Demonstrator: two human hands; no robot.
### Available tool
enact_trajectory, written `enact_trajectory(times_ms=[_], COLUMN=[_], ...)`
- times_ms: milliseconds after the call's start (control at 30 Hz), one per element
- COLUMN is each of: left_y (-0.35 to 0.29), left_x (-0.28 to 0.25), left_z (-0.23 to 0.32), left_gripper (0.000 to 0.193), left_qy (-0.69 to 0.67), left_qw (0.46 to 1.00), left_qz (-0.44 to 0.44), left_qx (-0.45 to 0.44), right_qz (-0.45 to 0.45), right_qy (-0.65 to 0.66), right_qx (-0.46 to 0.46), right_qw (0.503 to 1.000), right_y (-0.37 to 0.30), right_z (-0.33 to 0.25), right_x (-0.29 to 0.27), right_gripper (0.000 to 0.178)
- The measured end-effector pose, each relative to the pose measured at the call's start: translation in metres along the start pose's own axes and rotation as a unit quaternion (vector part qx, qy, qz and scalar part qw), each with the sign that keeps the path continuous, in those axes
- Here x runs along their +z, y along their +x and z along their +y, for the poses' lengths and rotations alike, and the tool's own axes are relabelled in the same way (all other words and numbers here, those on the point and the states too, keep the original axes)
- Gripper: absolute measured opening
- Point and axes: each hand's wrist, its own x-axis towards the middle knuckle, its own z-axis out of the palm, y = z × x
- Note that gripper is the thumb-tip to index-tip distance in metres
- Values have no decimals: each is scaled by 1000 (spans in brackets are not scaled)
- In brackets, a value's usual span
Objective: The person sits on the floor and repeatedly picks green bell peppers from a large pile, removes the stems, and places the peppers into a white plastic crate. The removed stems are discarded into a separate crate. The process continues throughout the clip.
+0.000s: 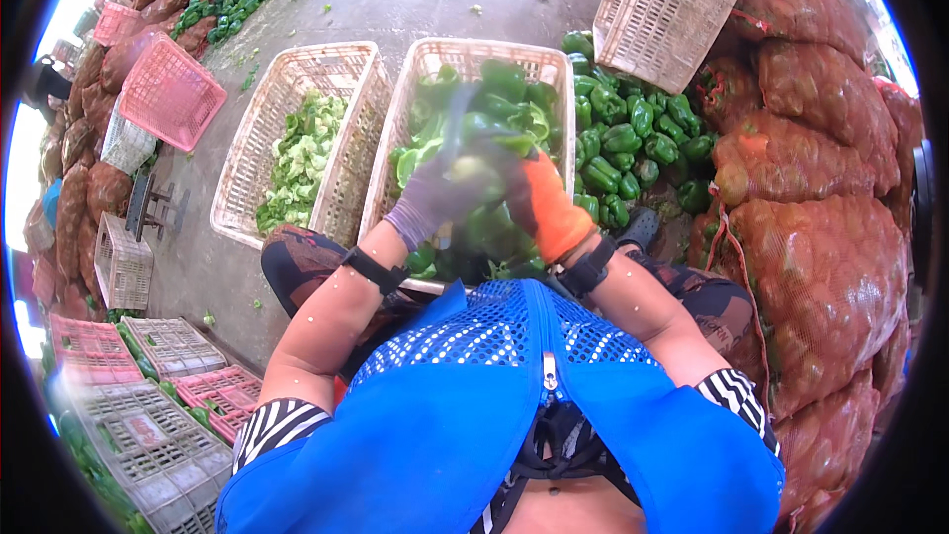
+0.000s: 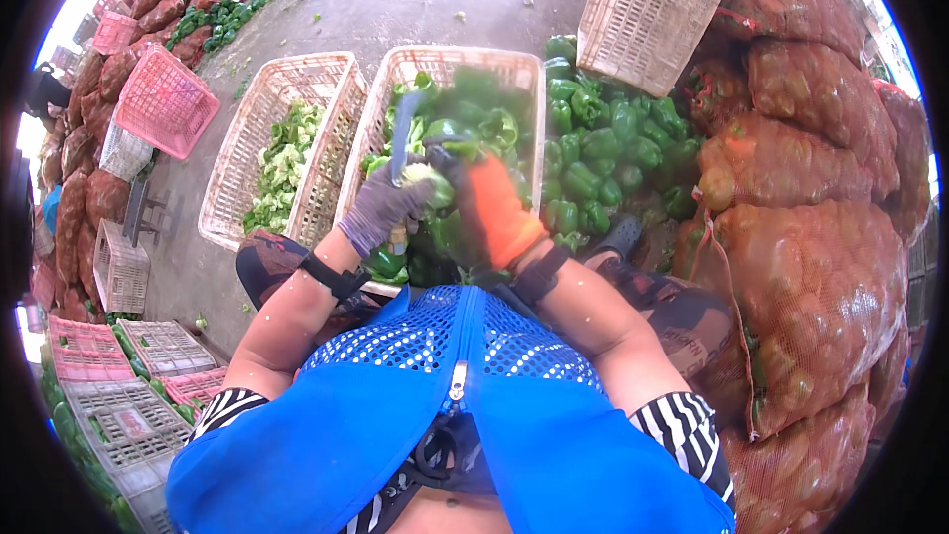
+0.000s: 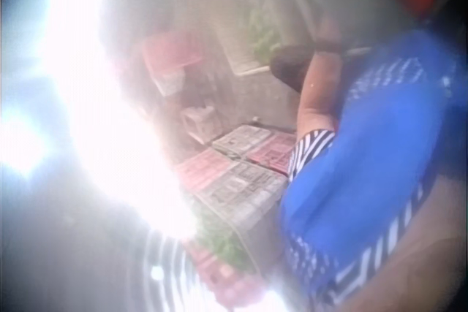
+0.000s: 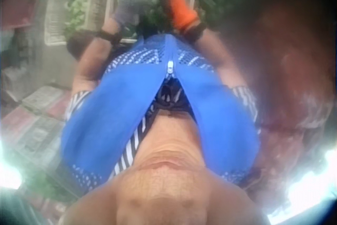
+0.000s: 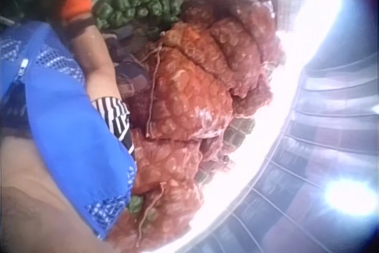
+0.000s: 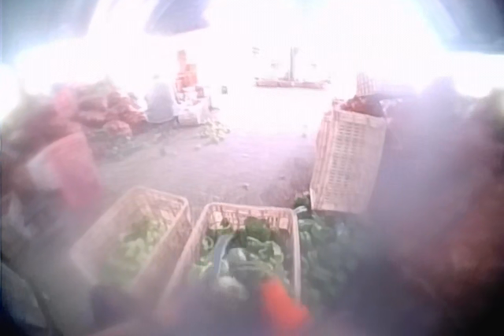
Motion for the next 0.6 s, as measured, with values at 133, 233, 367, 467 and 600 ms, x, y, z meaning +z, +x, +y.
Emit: enact_trajectory(times_ms=[133, 233, 367, 467, 600], left_y=[-8, -14, -21, -20, -9], left_x=[-10, -20, -30, -32, -23], left_z=[0, 10, 21, 19, 9], left_gripper=[49, 51, 52, 49, 47], left_qy=[-464, -419, -361, -356, -275], left_qw=[882, 906, 930, 929, 948], left_qz=[-51, -61, -45, -78, -148], left_qx=[-59, -23, -54, -67, -68], right_qz=[8, -46, -74, -168, -210], right_qy=[20, -69, 31, -34, -302], right_qx=[55, -16, 83, 40, -95], right_qw=[998, 996, 993, 984, 925], right_y=[7, 11, 10, 11, 17], right_z=[-4, -7, -24, -40, -41], right_x=[-5, -8, -15, -18, -10], right_gripper=[27, 31, 68, 90, 96])
